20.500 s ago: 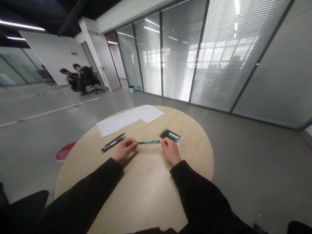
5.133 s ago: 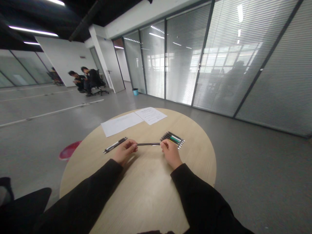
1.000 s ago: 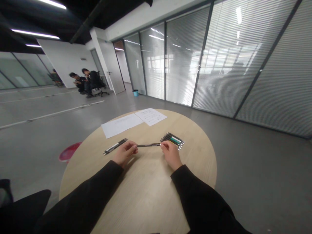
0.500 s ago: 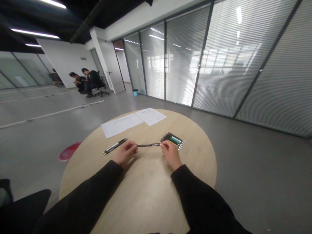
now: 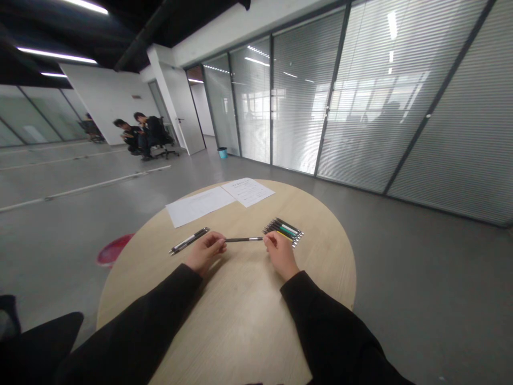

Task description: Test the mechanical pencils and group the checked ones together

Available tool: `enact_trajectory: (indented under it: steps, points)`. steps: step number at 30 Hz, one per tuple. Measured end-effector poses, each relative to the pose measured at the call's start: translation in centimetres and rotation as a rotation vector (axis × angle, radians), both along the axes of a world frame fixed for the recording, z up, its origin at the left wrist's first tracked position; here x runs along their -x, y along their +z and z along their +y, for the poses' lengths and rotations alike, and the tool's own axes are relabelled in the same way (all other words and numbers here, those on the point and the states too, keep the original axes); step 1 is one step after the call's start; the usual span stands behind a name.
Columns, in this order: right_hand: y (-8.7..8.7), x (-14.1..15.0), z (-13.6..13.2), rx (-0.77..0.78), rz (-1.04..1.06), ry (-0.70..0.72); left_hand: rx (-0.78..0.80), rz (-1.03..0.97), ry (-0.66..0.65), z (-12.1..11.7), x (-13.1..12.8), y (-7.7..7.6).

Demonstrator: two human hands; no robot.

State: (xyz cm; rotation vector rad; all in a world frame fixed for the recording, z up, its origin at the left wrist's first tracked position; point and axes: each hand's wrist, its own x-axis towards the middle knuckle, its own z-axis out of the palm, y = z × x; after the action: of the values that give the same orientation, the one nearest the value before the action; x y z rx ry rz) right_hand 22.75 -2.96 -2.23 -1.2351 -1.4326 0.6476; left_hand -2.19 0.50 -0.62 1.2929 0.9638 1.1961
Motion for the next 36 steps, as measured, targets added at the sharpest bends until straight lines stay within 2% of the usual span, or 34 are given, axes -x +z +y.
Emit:
enact_trajectory:
  steps: [10,36]
  points:
    - [-0.05,0.03,-0.02,0.005,0.003,0.004,-0.008,0.018,0.003,-0.2,-0.12,0.4]
    - [0.11,0.12,-0.13,-0.005,-0.046,-0.008,-0.008,0.035,-0.021,0.05,0.07,0.2]
